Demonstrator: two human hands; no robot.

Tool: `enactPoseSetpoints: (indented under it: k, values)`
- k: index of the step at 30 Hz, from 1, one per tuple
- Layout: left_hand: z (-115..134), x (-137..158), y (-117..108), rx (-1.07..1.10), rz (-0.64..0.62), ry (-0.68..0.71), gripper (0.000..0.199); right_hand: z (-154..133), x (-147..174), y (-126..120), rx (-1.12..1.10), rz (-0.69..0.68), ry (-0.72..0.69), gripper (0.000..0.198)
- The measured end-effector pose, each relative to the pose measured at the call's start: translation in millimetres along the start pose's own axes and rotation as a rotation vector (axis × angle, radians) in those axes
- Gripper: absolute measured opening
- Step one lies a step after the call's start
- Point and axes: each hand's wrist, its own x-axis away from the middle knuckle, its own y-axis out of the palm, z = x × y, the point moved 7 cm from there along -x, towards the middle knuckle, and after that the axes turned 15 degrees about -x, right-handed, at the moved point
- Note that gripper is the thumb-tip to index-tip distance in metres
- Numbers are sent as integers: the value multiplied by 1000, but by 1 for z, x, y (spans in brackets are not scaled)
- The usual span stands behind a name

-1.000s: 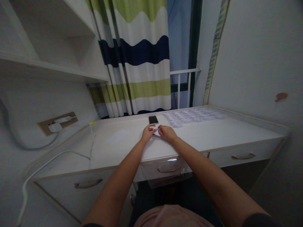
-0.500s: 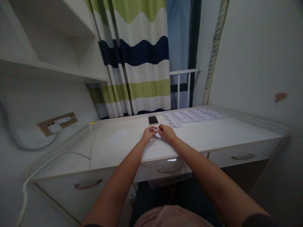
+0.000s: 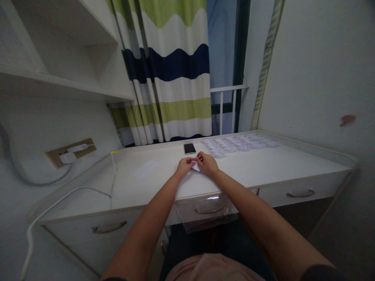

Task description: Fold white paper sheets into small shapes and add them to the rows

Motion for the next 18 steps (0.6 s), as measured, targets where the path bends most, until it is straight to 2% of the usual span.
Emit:
enactPoseSetpoints:
  k: [5, 9, 13, 18]
  values:
    - [1, -1, -2, -44, 27, 40, 21, -1, -1, 2, -65, -11, -52, 17]
    - [1, 0, -6, -7, 58, 14, 23, 3, -4, 6, -281, -35, -96, 17]
    - [6, 3, -3, -4, 32, 13, 23, 22, -10, 13, -614, -38, 5, 23]
    - [11, 6, 0, -52, 3, 53, 17, 39, -13, 24, -798, -49, 96, 34]
